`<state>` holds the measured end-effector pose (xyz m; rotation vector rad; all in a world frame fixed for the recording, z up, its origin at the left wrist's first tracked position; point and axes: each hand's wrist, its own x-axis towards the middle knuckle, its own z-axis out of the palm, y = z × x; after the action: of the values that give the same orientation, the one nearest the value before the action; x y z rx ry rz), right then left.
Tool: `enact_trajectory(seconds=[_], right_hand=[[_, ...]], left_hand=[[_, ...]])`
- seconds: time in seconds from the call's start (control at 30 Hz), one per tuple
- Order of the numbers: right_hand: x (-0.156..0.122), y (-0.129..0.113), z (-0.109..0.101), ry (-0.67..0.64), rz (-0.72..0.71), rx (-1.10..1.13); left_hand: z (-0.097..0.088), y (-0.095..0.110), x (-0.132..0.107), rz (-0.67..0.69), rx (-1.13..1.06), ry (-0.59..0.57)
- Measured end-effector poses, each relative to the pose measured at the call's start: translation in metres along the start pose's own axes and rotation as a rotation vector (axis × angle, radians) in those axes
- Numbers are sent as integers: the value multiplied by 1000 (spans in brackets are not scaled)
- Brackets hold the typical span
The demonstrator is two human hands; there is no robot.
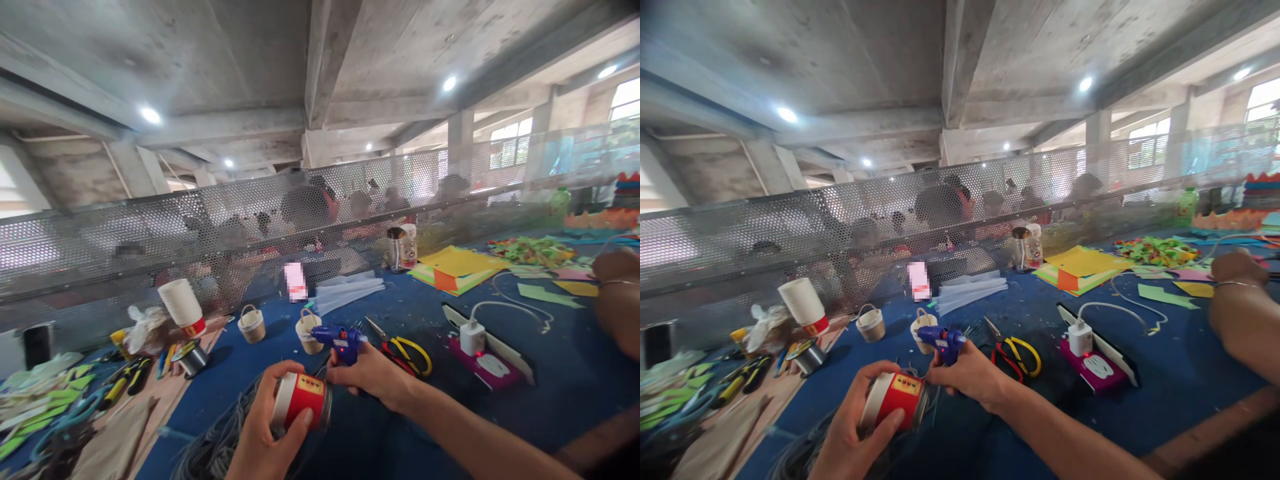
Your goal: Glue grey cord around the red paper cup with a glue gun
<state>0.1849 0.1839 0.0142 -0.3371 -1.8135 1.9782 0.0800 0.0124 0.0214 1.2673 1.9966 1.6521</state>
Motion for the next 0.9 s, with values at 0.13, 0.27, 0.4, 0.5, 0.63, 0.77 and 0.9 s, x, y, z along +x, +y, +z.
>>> enact_trajectory(seconds=[0.13,0.27,0.4,0.5,0.63,0.77,0.9], right_hand=[[3,4,-2,72,-21,31],[4,7,-2,79,-67,65],[1,7,2,49,-82,104],[-1,4,7,27,-102,103],[-1,4,12,36,-110,71],[-1,3,17,67,-79,41],[-3,0,19,102,-55,11]], left_hand=[[-4,4,4,-19,-33,38],[-7,8,8,-45,-87,68],[-11,7,12,-73,-139,114],[-14,1,16,-69,-161,159],[-16,-8,21,-69,-143,129],[-13,-9,23,-68,-141,87],[-11,-7,21,-72,-161,30]])
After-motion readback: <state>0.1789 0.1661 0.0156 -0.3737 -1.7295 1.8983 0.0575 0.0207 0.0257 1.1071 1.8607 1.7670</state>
